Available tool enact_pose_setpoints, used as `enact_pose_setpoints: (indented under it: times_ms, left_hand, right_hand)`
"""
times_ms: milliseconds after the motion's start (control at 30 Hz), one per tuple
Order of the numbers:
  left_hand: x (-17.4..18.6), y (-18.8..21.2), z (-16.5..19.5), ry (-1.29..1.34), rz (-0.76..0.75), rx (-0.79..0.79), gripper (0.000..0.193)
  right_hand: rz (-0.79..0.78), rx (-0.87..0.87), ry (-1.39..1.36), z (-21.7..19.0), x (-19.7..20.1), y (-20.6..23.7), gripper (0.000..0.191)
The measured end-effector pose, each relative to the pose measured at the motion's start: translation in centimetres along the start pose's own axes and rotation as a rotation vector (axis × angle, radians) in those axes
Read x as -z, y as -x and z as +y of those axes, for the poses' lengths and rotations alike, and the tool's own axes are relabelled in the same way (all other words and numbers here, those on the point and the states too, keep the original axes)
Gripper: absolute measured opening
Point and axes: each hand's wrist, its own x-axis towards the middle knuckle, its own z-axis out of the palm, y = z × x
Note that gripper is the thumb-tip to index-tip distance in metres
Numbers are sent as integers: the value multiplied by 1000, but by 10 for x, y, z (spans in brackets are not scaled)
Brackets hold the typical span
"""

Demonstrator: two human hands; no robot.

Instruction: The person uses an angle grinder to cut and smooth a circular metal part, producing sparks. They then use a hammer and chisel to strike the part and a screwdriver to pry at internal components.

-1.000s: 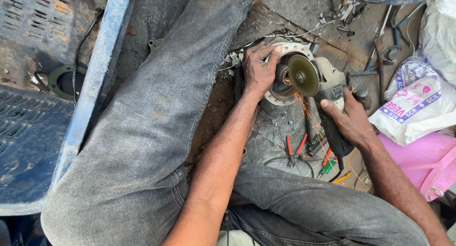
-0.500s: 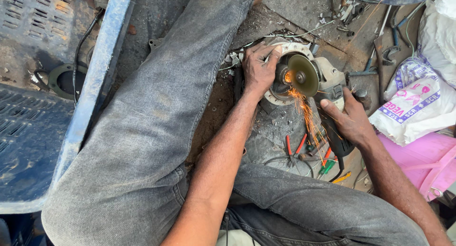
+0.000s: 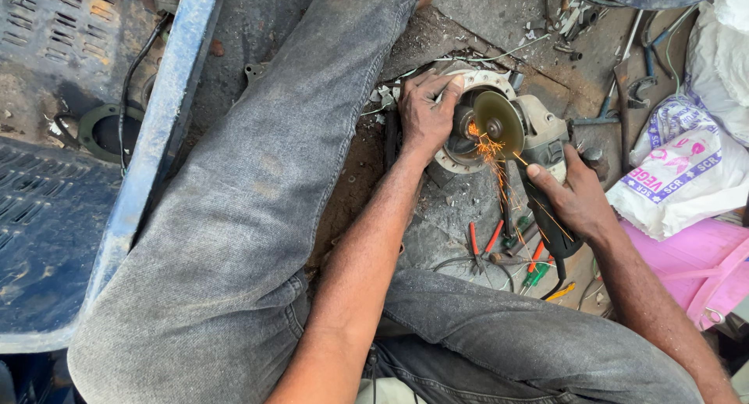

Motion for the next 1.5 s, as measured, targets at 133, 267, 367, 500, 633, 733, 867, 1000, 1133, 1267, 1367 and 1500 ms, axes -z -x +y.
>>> enact_pose_setpoints:
  times_ms: [133,267,367,500,633,733,867,1000,1133,1267,1367,1500]
  left_hand:
    - [0,0,-2,-7,-7,7,41]
    - [-2,-1,-4,-14,-13,13,41]
    - [-3,-1,-4,-4,-7,9,41]
    - [-3,0,-4,-3,-5,2,39]
    - [-3,-1,-4,-5,-13,9,40]
    - [-3,-1,-4,-15,-5,-4,41]
    - [-3,-1,-4,-25,-29,8,42]
    - [-3,-1,-3,-27,-32,20,44]
    - [-2,-1,-2,-30,-26,14,44]
    - [-3,-1,-2,-25,-15,-3,41]
    - [-4,0,-3,-18,6,-23,40]
    - [-4,-1,-2,-31,17,-44,37]
  right_hand:
    - [8,68,-14,1,0,0,63]
    - [2,14,-6,0,0,0,63]
    - [7,31,-21,-1,0,0,64]
    - [11,45,-3,-1,0,0,63]
    - [10,21,7,-2,0,0,65]
    - [8,-40,0,-1,-1,-1,71]
    - [14,-9,4,0,-1,-1,73]
    - [12,-4,10,0,0,-1,70]
    - [16,32,32,-2,1,0,69]
    - [23,-8,65,-2,1,-1,69]
    - [29,36,68,-1,1,-1,69]
    - [28,5,73,-1,2,0,69]
